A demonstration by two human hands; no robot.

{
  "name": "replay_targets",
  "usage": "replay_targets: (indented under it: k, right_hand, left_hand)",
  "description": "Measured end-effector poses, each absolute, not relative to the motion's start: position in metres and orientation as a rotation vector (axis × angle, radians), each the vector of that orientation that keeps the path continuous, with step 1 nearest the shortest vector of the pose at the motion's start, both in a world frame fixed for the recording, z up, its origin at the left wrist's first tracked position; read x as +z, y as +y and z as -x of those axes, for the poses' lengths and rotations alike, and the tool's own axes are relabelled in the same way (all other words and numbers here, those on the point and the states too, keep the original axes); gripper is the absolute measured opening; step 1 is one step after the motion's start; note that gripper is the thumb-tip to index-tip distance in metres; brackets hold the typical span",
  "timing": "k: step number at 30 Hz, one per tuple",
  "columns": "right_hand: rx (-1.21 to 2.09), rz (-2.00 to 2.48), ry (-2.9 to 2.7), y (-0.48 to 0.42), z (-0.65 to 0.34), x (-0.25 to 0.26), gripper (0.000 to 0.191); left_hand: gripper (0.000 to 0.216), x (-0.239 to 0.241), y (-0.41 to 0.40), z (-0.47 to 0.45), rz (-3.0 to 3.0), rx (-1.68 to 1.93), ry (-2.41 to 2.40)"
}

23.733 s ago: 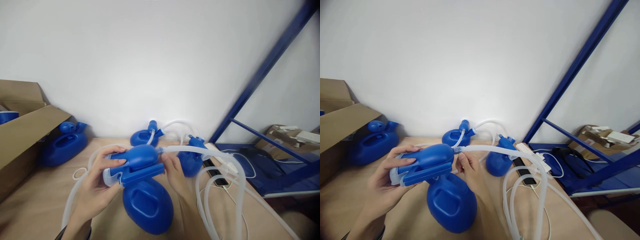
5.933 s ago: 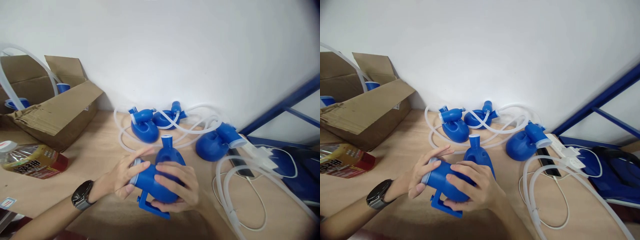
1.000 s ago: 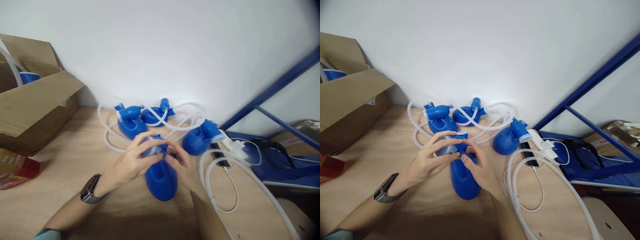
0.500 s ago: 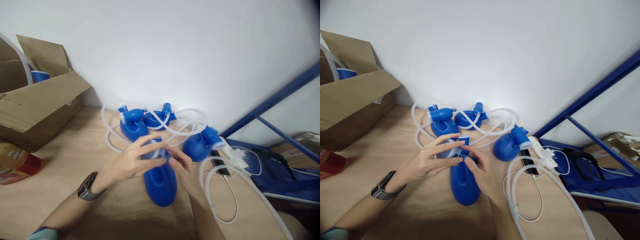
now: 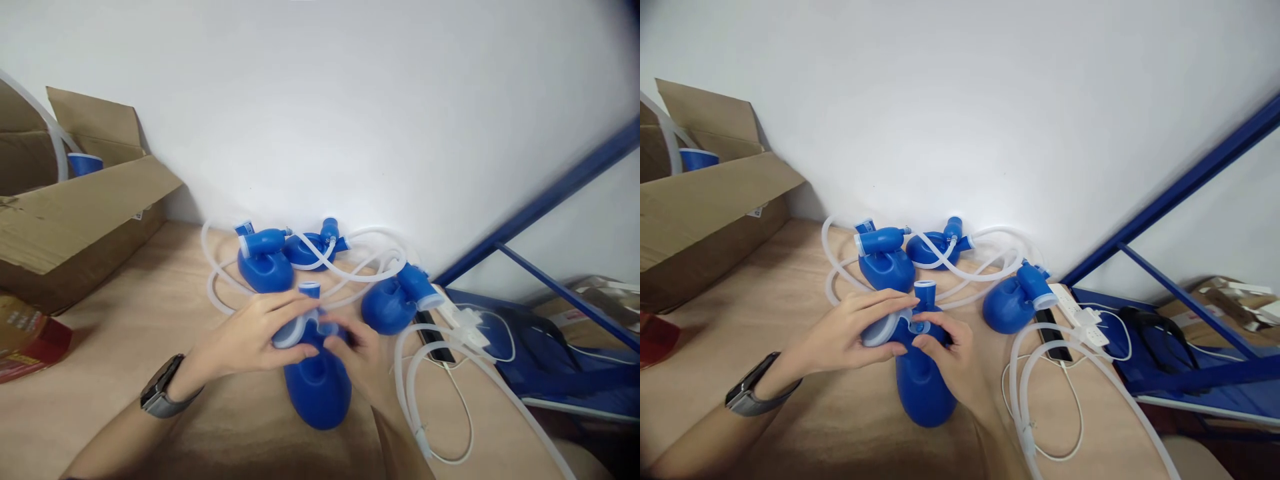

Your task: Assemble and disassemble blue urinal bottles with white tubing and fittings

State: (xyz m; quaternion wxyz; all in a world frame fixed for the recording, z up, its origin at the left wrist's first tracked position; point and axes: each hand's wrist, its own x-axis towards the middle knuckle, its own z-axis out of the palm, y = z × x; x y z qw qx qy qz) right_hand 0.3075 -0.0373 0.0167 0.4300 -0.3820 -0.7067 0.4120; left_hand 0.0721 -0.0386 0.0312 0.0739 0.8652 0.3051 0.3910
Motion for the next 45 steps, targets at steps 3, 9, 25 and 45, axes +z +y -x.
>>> replay_targets:
  k: [3, 9, 25, 45]
  right_hand:
    - [1.069, 0.868, -1.843, -0.043, -0.309, 0.018, 0.054]
    - [1.256, 0.837, -1.703, -0.044, -0.307, 0.011, 0.063]
    - [1.64, 0.852, -1.159, -0.03, -0.29, -0.01, 0.061]
    - [1.238, 1.191, -1.983, -0.07, -0.332, 0.012, 0.085]
  left_hand:
    - [0.059, 0.038, -0.049, -0.069, -2.754, 1.171, 0.758]
    - [0.053, 0.044, -0.068, -0.077, -2.832, 1.144, 0.706]
    - [0.071, 0.03, -0.058, -0.089, -2.563, 1.304, 0.73]
    - [0.029, 0.018, -0.051, -0.063, -2.266, 1.412, 0.938]
